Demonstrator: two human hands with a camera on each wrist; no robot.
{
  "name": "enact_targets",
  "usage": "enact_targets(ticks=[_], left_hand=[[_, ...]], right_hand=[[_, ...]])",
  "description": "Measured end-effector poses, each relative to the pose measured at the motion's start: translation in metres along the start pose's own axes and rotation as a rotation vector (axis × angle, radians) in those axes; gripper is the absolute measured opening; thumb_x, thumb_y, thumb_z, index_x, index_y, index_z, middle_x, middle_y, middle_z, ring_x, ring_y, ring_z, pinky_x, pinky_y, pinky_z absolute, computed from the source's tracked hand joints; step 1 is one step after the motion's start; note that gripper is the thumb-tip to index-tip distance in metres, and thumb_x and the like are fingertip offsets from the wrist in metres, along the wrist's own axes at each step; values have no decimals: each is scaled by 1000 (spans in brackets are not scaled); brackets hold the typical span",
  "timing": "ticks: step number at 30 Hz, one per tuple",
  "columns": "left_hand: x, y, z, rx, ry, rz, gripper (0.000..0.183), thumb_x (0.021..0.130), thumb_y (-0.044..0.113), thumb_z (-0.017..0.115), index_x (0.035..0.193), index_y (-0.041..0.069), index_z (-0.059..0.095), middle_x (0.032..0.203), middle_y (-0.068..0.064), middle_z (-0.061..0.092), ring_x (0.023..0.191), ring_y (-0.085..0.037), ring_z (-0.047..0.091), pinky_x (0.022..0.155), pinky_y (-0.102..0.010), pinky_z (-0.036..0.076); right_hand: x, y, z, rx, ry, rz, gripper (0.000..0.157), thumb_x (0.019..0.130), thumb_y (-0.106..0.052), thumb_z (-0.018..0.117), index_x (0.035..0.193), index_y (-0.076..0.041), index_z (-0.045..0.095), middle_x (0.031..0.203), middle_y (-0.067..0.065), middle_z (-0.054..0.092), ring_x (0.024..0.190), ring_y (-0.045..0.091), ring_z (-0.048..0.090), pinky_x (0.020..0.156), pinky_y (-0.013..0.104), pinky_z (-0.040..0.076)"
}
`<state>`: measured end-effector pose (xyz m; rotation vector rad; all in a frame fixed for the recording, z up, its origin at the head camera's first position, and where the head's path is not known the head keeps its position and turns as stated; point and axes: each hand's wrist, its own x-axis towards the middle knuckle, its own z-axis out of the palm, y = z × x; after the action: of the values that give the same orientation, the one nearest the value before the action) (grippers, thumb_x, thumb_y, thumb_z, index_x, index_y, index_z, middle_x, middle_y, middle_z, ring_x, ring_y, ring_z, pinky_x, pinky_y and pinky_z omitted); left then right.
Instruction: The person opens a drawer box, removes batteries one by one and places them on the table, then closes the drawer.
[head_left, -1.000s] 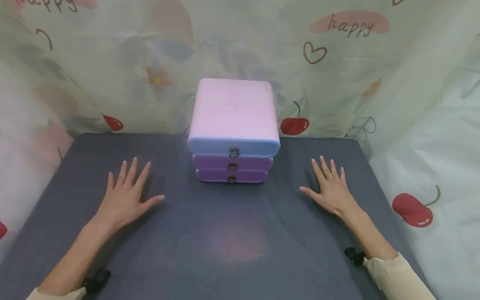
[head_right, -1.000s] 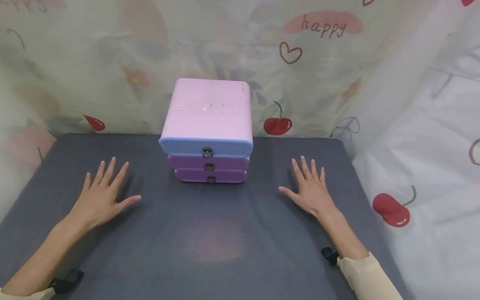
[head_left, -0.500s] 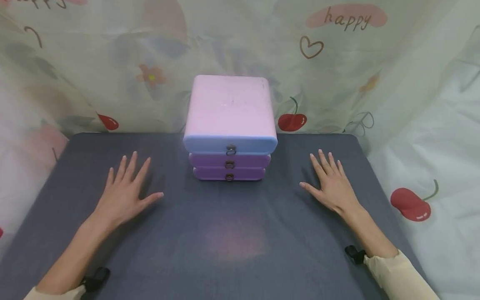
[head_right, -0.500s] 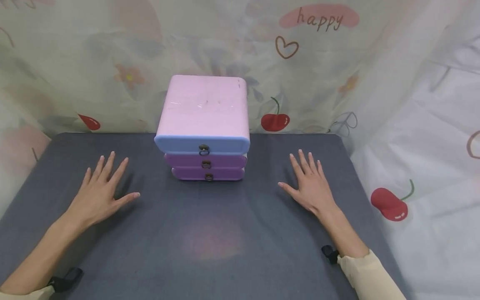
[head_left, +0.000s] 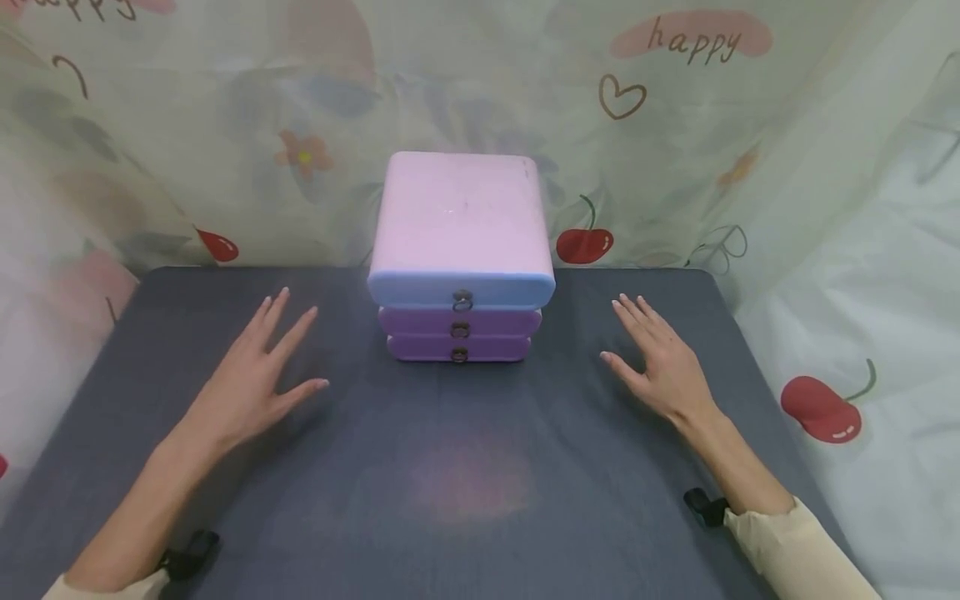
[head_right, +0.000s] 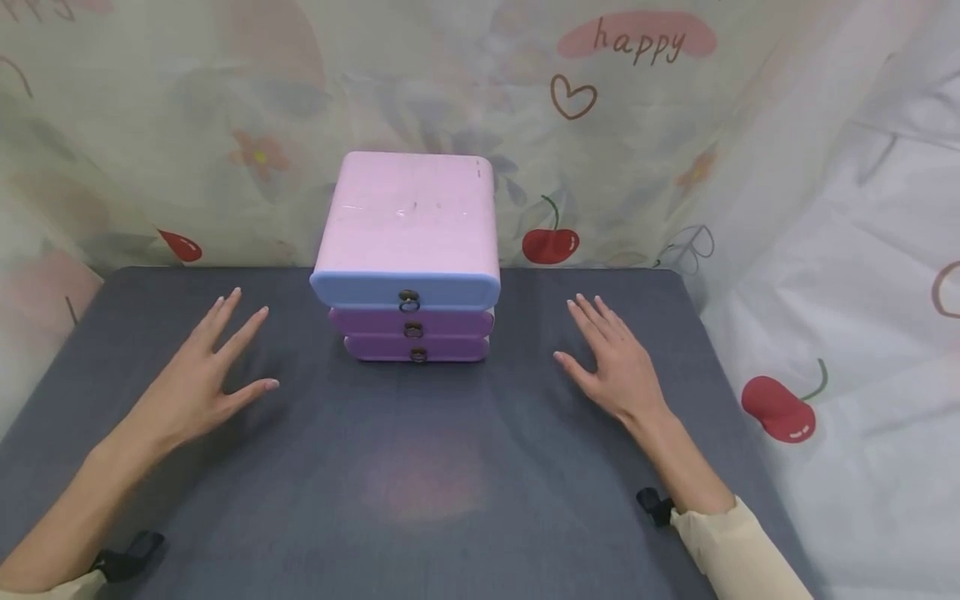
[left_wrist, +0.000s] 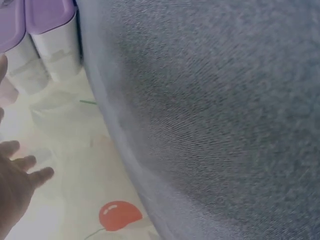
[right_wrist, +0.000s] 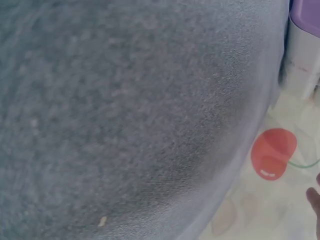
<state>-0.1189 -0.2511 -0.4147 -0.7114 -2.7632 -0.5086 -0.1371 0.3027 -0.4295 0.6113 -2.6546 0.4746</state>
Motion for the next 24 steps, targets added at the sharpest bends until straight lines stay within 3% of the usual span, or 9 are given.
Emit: enact_targets(ticks=[5,11,15,19,24], left_hand=[[2,2,-6,-33,40,69,102,74,31,88,157,21,31,166,-11,10,148,-41,17,105,-67,32],[6,8,-13,-73,68,118,88,82,38,81,155,23,36,165,-6,16,145,-37,28,106,-61,36],[9,15,-17,-129,97,126,85,79,31,84,152,23,42,164,-4,21,143,-36,33,108,-56,36],[12,21,-20,-185,121,125,90,73,18,88,151,21,45,162,-3,26,142,-31,35,108,-51,38],[15,26,-23,-247,146,122,87,73,16,88,149,19,47,160,-2,32,139,-28,40,107,-37,39]], right_hand=[[3,-3,-1,22,112,-105,64,92,-39,67,147,-12,50,146,8,53,134,30,48,110,46,38],[8,-11,-3,70,194,-178,58,100,-52,51,144,-16,55,135,6,62,119,28,59,102,43,45],[12,-19,-4,126,218,-206,54,99,-49,54,139,-14,60,128,5,67,109,27,64,93,43,49],[17,-29,-7,205,231,-233,48,96,-38,62,135,-9,63,124,5,69,103,25,65,94,31,48],[23,-43,-11,319,256,-265,45,95,-29,67,133,-6,64,119,6,71,97,26,66,95,21,44]])
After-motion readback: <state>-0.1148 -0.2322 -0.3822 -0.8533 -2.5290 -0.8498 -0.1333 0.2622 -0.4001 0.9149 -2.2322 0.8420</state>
